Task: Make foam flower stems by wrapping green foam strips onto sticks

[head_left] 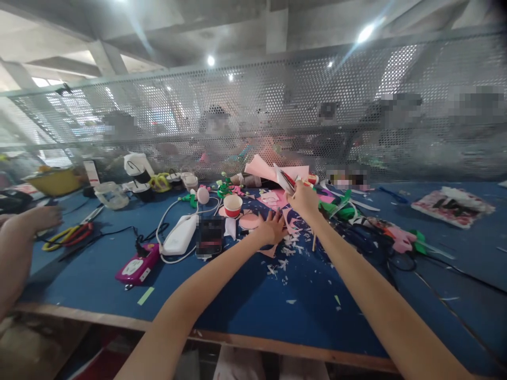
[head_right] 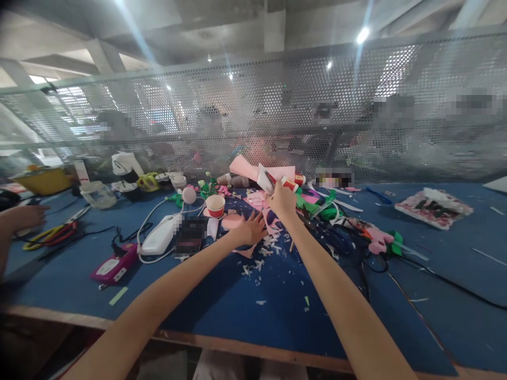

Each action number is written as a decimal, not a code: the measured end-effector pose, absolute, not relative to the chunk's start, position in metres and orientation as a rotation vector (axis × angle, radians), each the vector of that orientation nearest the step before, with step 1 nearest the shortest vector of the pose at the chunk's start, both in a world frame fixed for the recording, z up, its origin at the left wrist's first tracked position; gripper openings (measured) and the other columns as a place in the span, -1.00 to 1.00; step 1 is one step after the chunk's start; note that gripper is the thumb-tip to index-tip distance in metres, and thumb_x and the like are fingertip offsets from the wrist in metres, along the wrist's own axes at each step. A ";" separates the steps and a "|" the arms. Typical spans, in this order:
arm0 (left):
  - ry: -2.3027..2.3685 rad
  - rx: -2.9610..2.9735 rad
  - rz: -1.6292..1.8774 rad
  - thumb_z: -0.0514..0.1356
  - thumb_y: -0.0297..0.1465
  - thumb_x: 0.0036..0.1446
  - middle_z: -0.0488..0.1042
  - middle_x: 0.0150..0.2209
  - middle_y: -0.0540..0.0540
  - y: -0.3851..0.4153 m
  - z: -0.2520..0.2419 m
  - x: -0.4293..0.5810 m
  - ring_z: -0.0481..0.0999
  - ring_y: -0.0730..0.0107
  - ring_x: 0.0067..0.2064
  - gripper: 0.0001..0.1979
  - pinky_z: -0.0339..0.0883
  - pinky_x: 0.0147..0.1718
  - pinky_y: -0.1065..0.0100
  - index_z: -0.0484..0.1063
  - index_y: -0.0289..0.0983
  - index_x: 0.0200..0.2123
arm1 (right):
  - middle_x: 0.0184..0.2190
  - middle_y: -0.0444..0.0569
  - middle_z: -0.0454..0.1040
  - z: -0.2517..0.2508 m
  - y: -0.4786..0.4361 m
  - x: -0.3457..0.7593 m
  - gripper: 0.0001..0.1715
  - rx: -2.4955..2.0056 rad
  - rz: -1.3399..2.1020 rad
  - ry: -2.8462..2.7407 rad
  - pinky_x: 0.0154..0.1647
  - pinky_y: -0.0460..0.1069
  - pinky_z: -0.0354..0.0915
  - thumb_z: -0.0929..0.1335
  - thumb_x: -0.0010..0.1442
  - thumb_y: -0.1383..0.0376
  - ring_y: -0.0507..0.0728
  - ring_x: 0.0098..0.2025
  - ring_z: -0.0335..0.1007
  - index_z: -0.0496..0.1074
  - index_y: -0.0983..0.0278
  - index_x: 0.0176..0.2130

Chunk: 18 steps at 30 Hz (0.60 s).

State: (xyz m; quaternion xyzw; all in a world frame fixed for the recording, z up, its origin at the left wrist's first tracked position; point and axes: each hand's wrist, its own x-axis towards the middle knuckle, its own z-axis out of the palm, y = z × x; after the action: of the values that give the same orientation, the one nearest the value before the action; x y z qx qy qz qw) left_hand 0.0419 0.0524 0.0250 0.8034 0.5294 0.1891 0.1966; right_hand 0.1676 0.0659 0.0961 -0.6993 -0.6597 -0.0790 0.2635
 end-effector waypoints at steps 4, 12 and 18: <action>1.900 2.119 0.504 0.24 -0.14 -0.09 -0.09 0.28 -0.34 0.031 0.025 0.059 -0.55 -0.44 0.23 -0.24 -0.69 -0.07 -0.44 0.15 -0.25 0.18 | -0.27 0.21 0.48 0.095 0.065 0.165 -0.49 -1.909 -0.219 -1.799 -0.28 0.06 0.25 0.25 0.14 0.10 0.33 -0.18 0.41 0.22 0.39 -0.03; 1.878 2.239 0.367 0.14 -0.17 0.01 -0.05 0.27 -0.32 0.024 0.027 0.056 -0.29 -0.40 0.26 -0.30 -0.63 0.05 -0.34 0.10 -0.29 0.21 | -0.28 0.23 0.47 0.091 0.065 0.158 -0.47 -1.943 -0.262 -1.849 -0.27 0.07 0.27 0.25 0.14 0.06 0.33 -0.19 0.43 0.23 0.39 -0.04; 1.996 2.182 0.355 0.21 -0.13 -0.08 -0.06 0.28 -0.32 0.024 0.028 0.058 -0.21 -0.60 0.21 -0.24 -0.56 -0.06 -0.50 0.12 -0.20 0.20 | -0.28 0.23 0.48 0.089 0.062 0.153 -0.52 -1.934 -0.302 -1.919 -0.27 0.05 0.28 0.27 0.14 0.08 0.31 -0.19 0.44 0.27 0.37 -0.08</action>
State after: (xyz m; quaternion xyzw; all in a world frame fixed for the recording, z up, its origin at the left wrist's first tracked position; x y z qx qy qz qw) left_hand 0.0583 0.0239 0.0280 0.7301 0.6679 0.1188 0.0817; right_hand 0.1534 0.0618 0.0890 -0.6915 -0.6861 -0.1079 0.1987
